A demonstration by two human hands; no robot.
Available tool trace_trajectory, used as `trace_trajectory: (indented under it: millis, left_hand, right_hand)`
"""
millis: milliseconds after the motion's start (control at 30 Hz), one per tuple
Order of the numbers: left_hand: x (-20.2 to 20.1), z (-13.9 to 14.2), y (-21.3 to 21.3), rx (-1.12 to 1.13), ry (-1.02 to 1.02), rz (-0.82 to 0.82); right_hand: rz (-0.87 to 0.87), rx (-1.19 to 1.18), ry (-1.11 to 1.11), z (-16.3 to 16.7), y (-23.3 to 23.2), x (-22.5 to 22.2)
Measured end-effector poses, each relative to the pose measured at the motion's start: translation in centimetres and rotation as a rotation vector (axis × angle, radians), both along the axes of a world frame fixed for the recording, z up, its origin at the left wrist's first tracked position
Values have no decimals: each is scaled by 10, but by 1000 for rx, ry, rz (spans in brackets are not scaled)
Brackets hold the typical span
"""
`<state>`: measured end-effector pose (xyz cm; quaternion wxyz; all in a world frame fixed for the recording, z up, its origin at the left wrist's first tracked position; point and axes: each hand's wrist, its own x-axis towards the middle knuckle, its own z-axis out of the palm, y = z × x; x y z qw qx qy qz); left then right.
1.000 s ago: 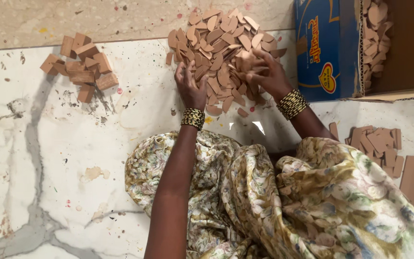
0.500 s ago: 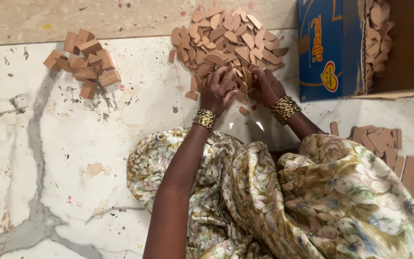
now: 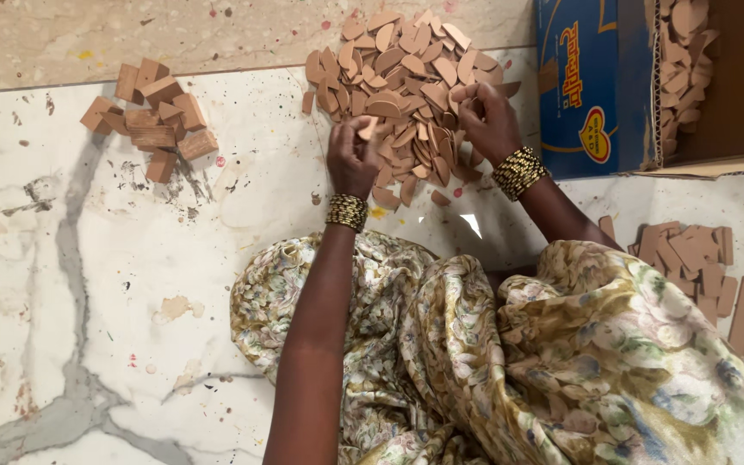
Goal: The person sits on the floor and sorts small wooden pieces by hand, picking them up from a pile and placing them into a cardboard box. The person handles the pieces one at a time, occasionally adjusting the pile on the floor.
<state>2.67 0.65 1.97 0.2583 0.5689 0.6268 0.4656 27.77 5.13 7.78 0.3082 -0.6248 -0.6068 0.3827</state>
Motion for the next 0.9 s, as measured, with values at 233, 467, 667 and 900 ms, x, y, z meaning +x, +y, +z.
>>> trace_trajectory:
  millis: [233,467,667,900]
  left_hand:
    - [16,-14,0,161,394,-91]
    - [11,-19,7,29,-25,123]
    - [4,-22,18,40,-695,115]
    - [0,-34,18,-143,-743,12]
  right_hand:
    - [177,485,-323,-24,39,-25]
    - [315,378,-468,-46,39,-20]
    - [118,140,74,-51,16,25]
    - [-261,-295,1157,-18,1,57]
